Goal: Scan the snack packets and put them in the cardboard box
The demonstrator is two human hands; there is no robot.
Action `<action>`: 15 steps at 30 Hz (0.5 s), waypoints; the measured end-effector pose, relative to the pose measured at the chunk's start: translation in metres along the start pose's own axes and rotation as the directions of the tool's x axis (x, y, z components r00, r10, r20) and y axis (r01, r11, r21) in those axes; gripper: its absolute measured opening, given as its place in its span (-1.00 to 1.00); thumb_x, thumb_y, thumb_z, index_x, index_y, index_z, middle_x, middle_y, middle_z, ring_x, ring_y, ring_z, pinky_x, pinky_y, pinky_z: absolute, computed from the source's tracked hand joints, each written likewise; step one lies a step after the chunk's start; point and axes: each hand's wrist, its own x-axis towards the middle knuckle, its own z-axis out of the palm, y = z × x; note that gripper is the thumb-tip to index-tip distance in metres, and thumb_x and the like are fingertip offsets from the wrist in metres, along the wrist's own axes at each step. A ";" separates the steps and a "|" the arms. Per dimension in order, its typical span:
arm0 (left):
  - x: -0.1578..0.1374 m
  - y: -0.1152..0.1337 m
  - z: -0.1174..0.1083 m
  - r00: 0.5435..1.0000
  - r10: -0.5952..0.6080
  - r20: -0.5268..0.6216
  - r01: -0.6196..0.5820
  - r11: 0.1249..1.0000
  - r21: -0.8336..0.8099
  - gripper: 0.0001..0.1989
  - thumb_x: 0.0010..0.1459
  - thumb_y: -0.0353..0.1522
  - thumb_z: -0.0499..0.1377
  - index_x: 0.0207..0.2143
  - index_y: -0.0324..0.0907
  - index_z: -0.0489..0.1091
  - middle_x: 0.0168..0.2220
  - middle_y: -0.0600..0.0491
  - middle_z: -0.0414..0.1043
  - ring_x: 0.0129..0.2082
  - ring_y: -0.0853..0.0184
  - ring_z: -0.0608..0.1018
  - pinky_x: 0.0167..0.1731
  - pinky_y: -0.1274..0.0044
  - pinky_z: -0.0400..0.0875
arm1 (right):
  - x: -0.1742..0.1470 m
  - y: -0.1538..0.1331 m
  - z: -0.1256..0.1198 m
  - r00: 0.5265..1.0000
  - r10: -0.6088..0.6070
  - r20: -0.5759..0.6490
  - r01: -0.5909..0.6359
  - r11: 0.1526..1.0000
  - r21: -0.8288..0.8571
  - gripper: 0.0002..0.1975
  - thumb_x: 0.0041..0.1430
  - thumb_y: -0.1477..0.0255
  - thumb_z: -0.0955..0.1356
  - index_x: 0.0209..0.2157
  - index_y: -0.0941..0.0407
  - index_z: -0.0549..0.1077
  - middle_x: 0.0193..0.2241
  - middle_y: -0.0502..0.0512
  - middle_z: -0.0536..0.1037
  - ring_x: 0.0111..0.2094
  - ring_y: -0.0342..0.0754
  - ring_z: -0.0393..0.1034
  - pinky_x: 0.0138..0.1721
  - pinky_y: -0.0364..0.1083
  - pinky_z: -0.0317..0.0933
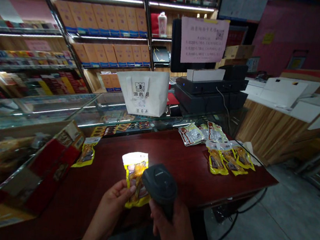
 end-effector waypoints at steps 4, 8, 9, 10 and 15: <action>-0.001 0.000 0.000 1.000 -0.008 0.004 0.008 1.000 -0.005 -0.55 -0.14 -0.15 0.46 -0.28 -0.22 0.46 -0.41 -0.03 0.64 -0.45 0.22 0.66 -0.40 0.51 0.50 | -0.001 -0.002 0.002 1.000 -0.021 -0.010 0.021 1.000 -0.003 -0.55 0.23 -0.01 0.34 -0.48 0.09 0.42 -0.68 -0.05 0.43 -0.64 -0.12 0.33 -0.54 -0.16 0.21; -0.001 0.000 -0.005 1.000 -0.003 -0.022 0.002 1.000 -0.016 -0.55 -0.14 -0.16 0.46 -0.29 -0.23 0.45 -0.39 -0.05 0.64 -0.41 0.19 0.67 -0.37 0.48 0.51 | 0.000 0.002 0.003 1.000 -0.022 -0.016 0.022 1.000 -0.021 -0.52 0.24 -0.03 0.32 -0.48 0.09 0.44 -0.67 -0.03 0.44 -0.62 -0.10 0.35 -0.50 -0.15 0.24; 0.002 0.002 -0.010 0.999 0.009 -0.042 -0.010 1.000 -0.018 -0.55 -0.15 -0.16 0.46 -0.29 -0.23 0.45 -0.40 -0.05 0.64 -0.40 0.18 0.67 -0.37 0.48 0.51 | 0.001 0.005 0.002 1.000 -0.017 -0.017 0.016 0.999 -0.033 -0.52 0.24 -0.03 0.32 -0.48 0.09 0.45 -0.66 -0.03 0.45 -0.61 -0.10 0.36 -0.49 -0.15 0.24; 0.006 0.005 -0.017 0.997 0.030 -0.071 -0.031 0.999 -0.015 -0.55 -0.16 -0.16 0.46 -0.29 -0.23 0.45 -0.41 -0.05 0.63 -0.41 0.19 0.66 -0.38 0.48 0.51 | 0.002 0.008 0.002 1.000 -0.012 -0.019 0.011 0.999 -0.047 -0.51 0.23 -0.04 0.32 -0.48 0.09 0.45 -0.66 -0.02 0.45 -0.60 -0.09 0.37 -0.47 -0.14 0.25; 0.055 0.045 -0.075 0.946 0.171 -0.274 -0.130 0.979 0.159 -0.65 -0.10 -0.26 0.41 -0.30 -0.20 0.41 -0.49 0.05 0.57 -0.53 0.28 0.61 -0.45 0.51 0.50 | 0.008 0.022 -0.001 0.999 0.035 0.002 -0.035 0.996 -0.082 -0.50 0.20 -0.07 0.32 -0.49 0.09 0.44 -0.67 -0.04 0.44 -0.60 -0.08 0.35 -0.48 -0.13 0.24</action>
